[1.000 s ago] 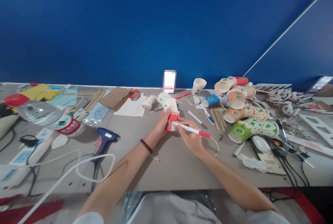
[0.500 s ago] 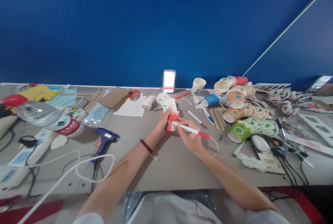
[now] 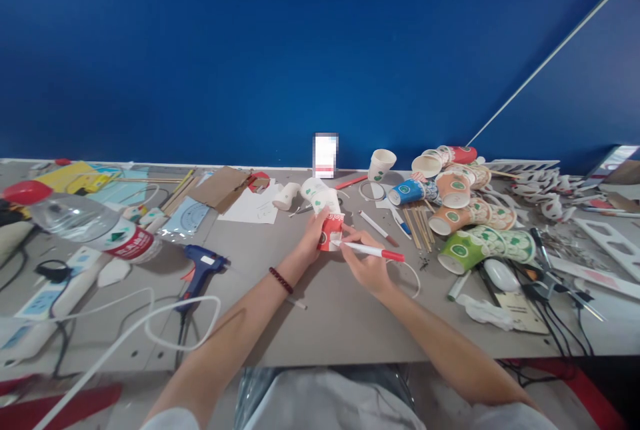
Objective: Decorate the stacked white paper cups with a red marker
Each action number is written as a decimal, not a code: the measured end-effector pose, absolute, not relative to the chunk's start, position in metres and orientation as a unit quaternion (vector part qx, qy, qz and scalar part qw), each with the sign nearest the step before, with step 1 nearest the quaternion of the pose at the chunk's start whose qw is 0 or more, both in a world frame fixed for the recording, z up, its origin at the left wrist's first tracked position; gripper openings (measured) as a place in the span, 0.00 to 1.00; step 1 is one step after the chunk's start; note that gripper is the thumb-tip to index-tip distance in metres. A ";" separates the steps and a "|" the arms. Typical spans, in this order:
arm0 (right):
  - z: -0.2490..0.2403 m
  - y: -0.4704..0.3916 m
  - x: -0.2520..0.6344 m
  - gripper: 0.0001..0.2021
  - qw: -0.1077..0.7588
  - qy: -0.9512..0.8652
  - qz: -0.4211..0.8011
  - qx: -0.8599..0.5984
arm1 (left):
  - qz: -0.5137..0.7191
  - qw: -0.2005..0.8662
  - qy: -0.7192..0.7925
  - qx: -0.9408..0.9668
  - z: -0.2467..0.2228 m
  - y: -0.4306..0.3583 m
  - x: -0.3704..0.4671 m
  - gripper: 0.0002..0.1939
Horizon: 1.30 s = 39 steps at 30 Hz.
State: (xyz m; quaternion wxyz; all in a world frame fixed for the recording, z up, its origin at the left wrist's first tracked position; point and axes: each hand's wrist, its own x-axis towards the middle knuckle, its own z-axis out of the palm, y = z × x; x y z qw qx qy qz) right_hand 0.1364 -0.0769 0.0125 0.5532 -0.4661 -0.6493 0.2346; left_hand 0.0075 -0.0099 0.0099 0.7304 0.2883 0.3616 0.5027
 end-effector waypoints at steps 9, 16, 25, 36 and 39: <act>0.015 -0.079 0.136 0.02 0.558 -0.637 0.252 -0.468 | 0.503 0.722 0.361 0.308 0.008 -0.010 0.008 0.24; 0.014 -0.078 0.136 0.02 0.565 -0.626 0.248 -0.477 | 0.505 0.722 0.353 0.314 0.008 -0.010 0.008 0.23; 0.012 -0.078 0.137 0.01 0.562 -0.630 0.249 -0.474 | 0.499 0.726 0.358 0.310 0.008 -0.010 0.008 0.23; 0.011 -0.077 0.137 0.02 0.562 -0.630 0.248 -0.475 | 0.495 0.732 0.349 0.312 0.009 -0.010 0.008 0.23; 0.012 -0.077 0.136 0.02 0.570 -0.625 0.248 -0.472 | 0.492 0.729 0.354 0.317 0.008 -0.010 0.008 0.24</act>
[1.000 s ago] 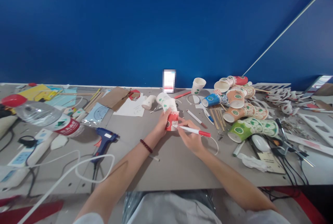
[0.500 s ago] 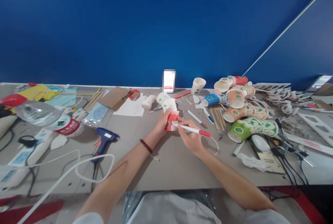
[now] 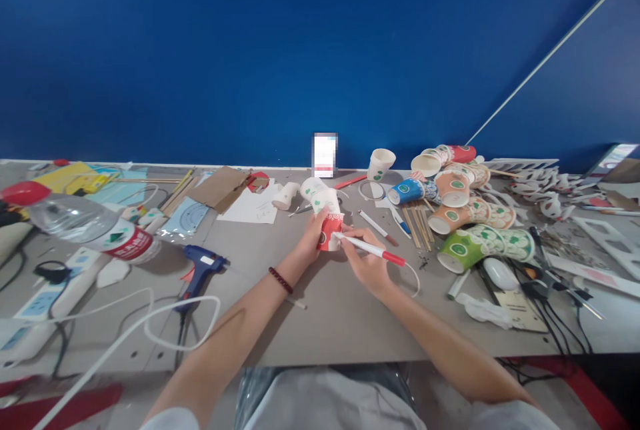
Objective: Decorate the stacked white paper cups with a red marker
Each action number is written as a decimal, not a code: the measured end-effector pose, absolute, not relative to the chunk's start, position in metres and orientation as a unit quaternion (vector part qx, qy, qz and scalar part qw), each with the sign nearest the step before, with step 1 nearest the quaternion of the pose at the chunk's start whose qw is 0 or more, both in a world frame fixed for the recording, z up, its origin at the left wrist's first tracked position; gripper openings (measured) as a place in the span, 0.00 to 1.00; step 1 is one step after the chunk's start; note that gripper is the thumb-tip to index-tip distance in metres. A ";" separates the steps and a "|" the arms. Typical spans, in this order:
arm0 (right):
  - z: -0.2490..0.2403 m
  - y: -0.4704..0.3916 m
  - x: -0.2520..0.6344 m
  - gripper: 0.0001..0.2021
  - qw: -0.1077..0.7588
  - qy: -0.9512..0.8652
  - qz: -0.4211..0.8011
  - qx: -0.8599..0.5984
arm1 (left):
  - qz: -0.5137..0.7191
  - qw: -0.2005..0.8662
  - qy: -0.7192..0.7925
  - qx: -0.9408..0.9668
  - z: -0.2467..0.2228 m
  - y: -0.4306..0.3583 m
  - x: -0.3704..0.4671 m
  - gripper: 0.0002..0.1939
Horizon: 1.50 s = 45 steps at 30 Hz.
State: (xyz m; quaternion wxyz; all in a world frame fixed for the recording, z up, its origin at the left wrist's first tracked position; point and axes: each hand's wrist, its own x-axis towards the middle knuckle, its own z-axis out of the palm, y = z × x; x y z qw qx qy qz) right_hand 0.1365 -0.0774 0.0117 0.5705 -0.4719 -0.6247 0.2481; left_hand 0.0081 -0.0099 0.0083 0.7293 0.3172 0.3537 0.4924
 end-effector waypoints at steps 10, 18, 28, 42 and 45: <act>0.013 -0.078 0.136 0.03 0.572 -0.613 0.262 -0.479 | 0.494 0.729 0.361 0.307 0.008 -0.010 0.008 0.24; 0.009 -0.078 0.136 0.02 0.566 -0.614 0.276 -0.475 | 0.498 0.731 0.359 0.298 0.004 -0.008 0.008 0.24; 0.011 -0.078 0.137 0.03 0.566 -0.617 0.279 -0.470 | 0.503 0.730 0.368 0.281 0.004 -0.007 0.009 0.23; 0.004 -0.077 0.139 0.05 0.569 -0.597 0.295 -0.483 | 0.491 0.736 0.369 0.286 0.010 -0.010 0.009 0.26; 0.002 -0.076 0.139 0.04 0.575 -0.595 0.303 -0.474 | 0.493 0.735 0.366 0.286 0.010 -0.009 0.009 0.25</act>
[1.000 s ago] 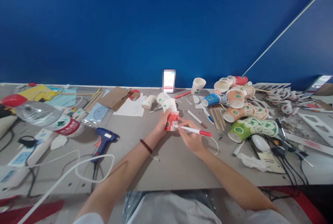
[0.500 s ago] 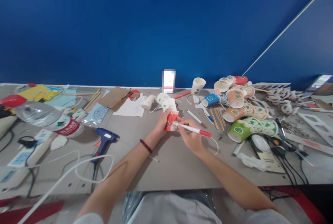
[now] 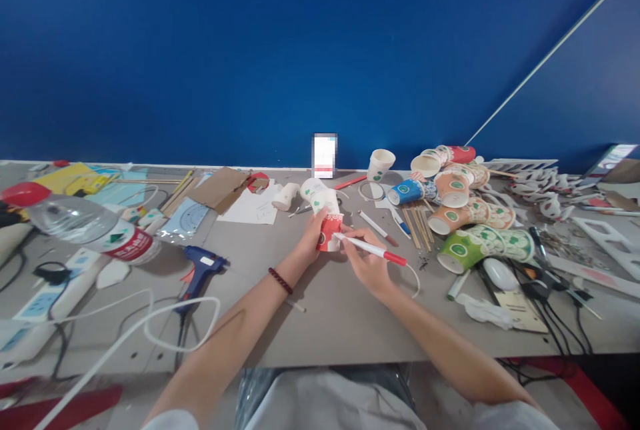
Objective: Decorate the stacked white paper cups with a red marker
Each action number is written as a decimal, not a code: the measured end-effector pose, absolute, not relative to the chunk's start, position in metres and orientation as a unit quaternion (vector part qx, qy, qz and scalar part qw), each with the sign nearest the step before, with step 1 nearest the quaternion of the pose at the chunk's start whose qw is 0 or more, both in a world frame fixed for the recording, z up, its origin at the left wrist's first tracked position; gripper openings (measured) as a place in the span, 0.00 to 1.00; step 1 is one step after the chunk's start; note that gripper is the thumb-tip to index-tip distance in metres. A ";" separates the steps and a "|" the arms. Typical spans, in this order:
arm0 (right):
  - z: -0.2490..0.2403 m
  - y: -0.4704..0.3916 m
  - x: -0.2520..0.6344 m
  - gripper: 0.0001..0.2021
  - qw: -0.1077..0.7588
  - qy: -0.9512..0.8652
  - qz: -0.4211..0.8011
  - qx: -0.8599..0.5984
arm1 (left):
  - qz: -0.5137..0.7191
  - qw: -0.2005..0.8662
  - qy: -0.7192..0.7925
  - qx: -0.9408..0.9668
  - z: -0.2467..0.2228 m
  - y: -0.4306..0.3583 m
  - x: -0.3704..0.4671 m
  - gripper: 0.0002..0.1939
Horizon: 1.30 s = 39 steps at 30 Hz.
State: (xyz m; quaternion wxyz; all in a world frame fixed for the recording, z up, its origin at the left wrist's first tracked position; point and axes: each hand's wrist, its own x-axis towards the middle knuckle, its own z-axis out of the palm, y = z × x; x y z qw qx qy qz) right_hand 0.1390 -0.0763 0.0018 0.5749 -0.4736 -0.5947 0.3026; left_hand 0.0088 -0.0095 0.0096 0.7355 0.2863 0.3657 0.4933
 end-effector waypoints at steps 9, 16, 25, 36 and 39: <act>0.003 -0.077 0.137 0.07 0.577 -0.576 0.326 -0.479 | 0.491 0.735 0.371 0.285 0.006 -0.007 0.009 0.24; 0.001 -0.077 0.139 0.06 0.567 -0.591 0.326 -0.472 | 0.493 0.732 0.385 0.269 0.005 -0.007 0.009 0.22; 0.003 -0.076 0.138 0.06 0.573 -0.581 0.337 -0.469 | 0.486 0.739 0.383 0.266 0.007 -0.007 0.008 0.22; 0.003 -0.076 0.137 0.04 0.573 -0.586 0.330 -0.468 | 0.489 0.736 0.381 0.272 0.004 -0.006 0.008 0.24; 0.003 -0.077 0.137 0.04 0.572 -0.583 0.334 -0.470 | 0.488 0.737 0.385 0.265 0.003 -0.006 0.008 0.25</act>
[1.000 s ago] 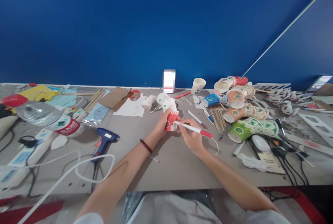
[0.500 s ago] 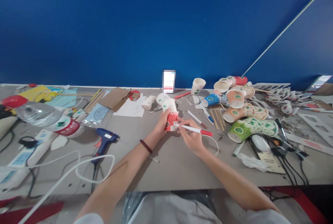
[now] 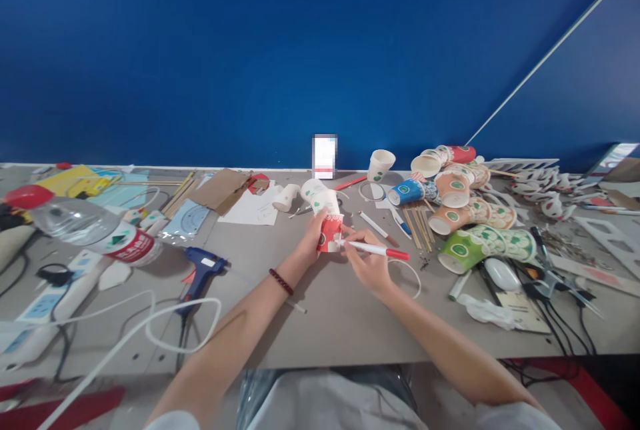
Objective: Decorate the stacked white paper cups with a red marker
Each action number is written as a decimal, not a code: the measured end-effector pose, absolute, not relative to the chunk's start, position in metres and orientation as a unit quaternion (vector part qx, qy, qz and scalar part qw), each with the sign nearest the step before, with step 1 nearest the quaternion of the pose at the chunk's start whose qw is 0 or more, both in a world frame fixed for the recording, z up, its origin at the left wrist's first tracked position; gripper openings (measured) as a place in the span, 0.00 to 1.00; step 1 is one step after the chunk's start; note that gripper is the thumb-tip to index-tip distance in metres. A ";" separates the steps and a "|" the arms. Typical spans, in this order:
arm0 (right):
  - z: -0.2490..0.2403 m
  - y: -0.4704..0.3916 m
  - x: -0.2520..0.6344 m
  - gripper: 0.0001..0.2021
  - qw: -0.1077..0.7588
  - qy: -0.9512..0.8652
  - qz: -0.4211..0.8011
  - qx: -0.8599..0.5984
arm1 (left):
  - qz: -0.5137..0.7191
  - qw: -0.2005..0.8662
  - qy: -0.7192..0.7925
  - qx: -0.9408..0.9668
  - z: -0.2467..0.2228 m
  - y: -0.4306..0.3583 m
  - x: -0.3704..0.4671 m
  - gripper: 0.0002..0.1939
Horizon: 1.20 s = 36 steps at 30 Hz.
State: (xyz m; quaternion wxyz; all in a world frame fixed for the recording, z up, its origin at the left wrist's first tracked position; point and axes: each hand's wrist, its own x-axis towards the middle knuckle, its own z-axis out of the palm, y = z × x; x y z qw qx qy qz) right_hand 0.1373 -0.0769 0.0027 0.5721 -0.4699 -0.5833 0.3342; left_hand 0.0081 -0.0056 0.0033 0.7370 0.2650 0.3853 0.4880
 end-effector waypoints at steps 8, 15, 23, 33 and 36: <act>0.007 -0.078 0.135 0.05 0.573 -0.581 0.333 -0.472 | 0.479 0.738 0.394 0.265 0.006 -0.006 0.008 0.24; 0.007 -0.077 0.137 0.04 0.566 -0.591 0.320 -0.477 | 0.490 0.734 0.390 0.264 0.006 -0.007 0.008 0.23; 0.007 -0.077 0.137 0.03 0.584 -0.588 0.298 -0.474 | 0.473 0.747 0.378 0.273 0.006 -0.007 0.009 0.24; 0.009 -0.075 0.139 0.05 0.610 -0.570 0.296 -0.464 | 0.471 0.767 0.350 0.261 0.010 -0.007 0.008 0.24; 0.004 -0.074 0.140 0.06 0.612 -0.556 0.316 -0.465 | 0.461 0.778 0.333 0.268 0.013 -0.007 0.008 0.25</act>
